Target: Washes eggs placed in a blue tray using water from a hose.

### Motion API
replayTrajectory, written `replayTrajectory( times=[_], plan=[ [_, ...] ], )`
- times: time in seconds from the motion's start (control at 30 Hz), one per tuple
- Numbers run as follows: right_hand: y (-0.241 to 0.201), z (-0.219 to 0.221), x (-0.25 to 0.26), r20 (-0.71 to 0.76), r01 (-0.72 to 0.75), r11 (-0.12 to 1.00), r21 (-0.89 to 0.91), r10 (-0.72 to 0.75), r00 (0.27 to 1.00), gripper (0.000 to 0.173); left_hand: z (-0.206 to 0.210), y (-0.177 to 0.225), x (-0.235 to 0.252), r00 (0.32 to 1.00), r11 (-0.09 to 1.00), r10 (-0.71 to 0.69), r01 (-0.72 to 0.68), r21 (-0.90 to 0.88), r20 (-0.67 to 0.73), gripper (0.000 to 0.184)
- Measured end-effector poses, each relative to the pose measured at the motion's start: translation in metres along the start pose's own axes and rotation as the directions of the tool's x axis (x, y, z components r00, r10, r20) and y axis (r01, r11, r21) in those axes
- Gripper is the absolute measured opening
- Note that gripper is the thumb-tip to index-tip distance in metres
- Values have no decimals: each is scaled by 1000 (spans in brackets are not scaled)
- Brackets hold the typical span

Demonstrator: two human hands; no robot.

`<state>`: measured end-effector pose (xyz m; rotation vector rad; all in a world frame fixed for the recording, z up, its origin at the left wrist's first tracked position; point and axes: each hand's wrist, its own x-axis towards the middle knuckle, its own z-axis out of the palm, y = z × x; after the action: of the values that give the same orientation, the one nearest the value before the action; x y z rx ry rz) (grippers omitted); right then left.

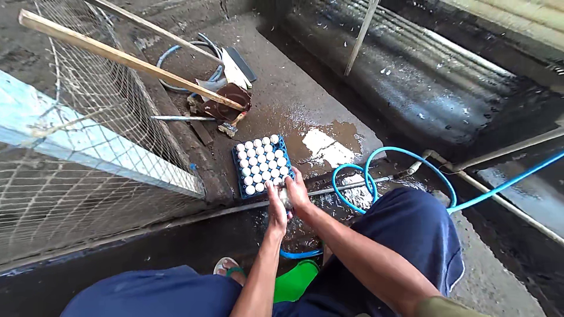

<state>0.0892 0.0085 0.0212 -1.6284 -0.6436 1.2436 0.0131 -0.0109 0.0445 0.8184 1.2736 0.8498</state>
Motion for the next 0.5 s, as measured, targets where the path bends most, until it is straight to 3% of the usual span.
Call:
replayTrajectory(
  times=[0.1,0.2,0.27,0.33,0.43,0.5],
  plan=[
    [4,6,-23,58,151,987,-60,-148,987,53,-7,-2,7,997,997,62,-60,-42,50,79],
    [3,-3,4,26,-69,996,-48,70,997,56,-13,-6,9,994,999,-47,47,0,95,73],
    [-1,-9,19,49,-242,969,40,240,969,54,-17,-6,10,977,986,-127,144,-89,169,59],
    [-4,-10,20,79,-276,943,187,266,961,43,-26,-4,13,956,967,-185,218,-129,229,45],
    [-11,-9,17,53,-138,956,257,129,990,38,-33,-4,21,965,974,-140,175,-144,223,29],
    [-10,-2,-3,28,56,998,23,-56,998,40,-28,-11,20,990,992,-47,61,-106,132,39]
  ],
)
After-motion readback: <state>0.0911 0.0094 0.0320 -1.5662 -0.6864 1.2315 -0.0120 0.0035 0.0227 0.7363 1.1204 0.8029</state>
